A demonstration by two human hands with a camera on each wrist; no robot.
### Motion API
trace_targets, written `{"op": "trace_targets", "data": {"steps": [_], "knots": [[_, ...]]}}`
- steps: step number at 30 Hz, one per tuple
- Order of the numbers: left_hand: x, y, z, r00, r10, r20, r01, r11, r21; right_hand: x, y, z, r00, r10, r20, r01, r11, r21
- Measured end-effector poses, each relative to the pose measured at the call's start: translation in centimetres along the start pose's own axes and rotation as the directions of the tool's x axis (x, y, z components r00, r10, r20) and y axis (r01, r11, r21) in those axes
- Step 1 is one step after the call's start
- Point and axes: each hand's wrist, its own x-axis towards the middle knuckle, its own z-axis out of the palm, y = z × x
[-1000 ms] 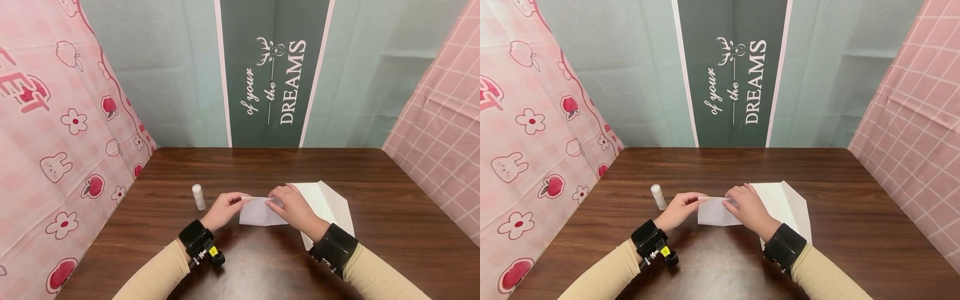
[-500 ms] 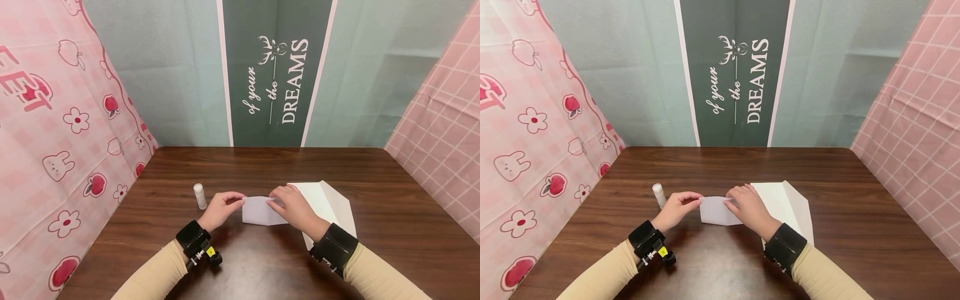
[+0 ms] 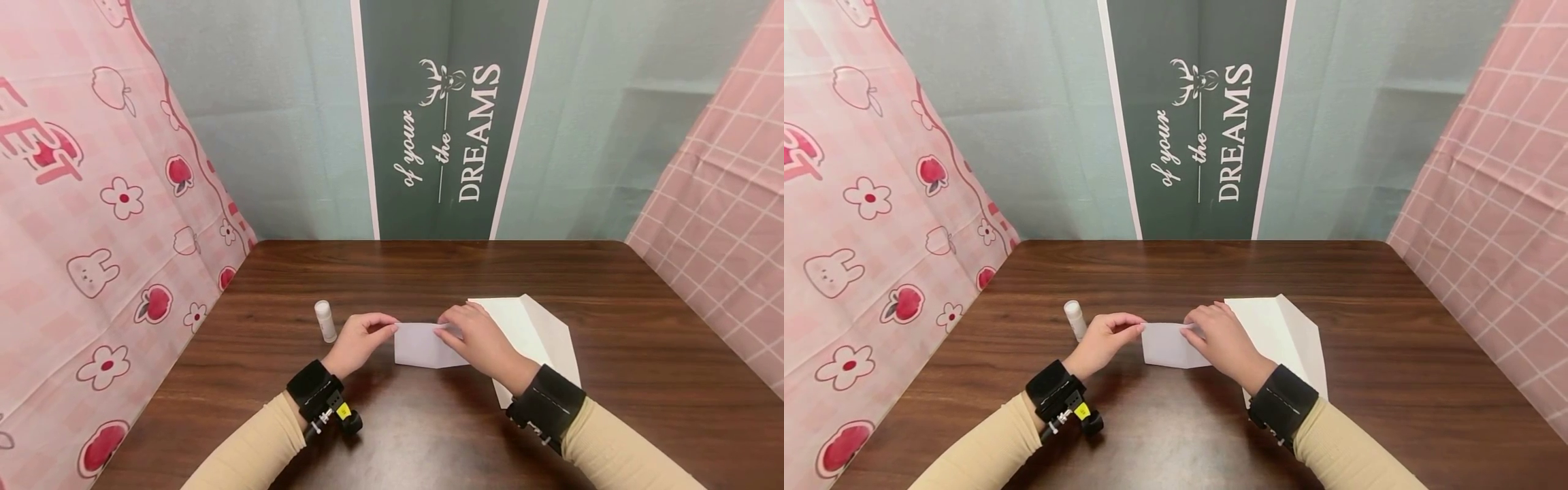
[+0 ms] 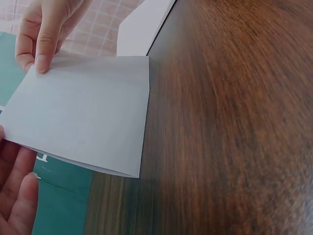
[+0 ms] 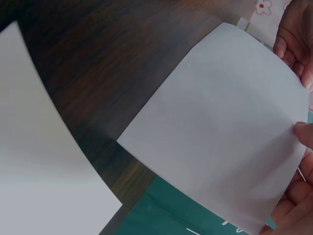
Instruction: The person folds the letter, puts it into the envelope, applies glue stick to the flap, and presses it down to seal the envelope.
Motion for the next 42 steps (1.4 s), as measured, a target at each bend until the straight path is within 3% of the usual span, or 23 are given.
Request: {"op": "trace_targets", "data": {"steps": [13, 19, 24, 32, 34, 42], "knots": [[0.1, -0.1, -0.2, 0.999, 0.029, -0.026, -0.027, 0.998, 0.055, 0.0, 0.0, -0.4, 0.998, 0.024, 0.050, -0.024, 1.000, 0.003], [-0.2, 0.6, -0.8, 0.996, 0.085, -0.030, -0.081, 0.990, 0.112, 0.0, 0.1, -0.9, 0.994, 0.068, 0.086, -0.069, 0.997, 0.014], [-0.2, 0.4, -1.6, 0.993, 0.097, -0.071, -0.091, 0.992, 0.092, -0.1, 0.6, -1.2, 0.992, 0.105, 0.075, -0.109, 0.993, 0.053], [-1.1, 3.9, -2.4, 0.993, 0.077, -0.090, -0.067, 0.992, 0.109, -0.3, 1.2, -1.7, 0.984, 0.156, 0.092, -0.165, 0.981, 0.106], [-1.0, 3.8, -2.4, 0.993, 0.074, -0.093, -0.064, 0.992, 0.109, -0.3, 1.3, -1.7, 0.983, 0.160, 0.091, -0.169, 0.979, 0.112], [0.1, 0.4, -2.4, 0.992, 0.054, -0.118, -0.045, 0.996, 0.073, -0.3, 1.7, -1.9, 0.986, 0.153, 0.072, -0.161, 0.978, 0.130]]}}
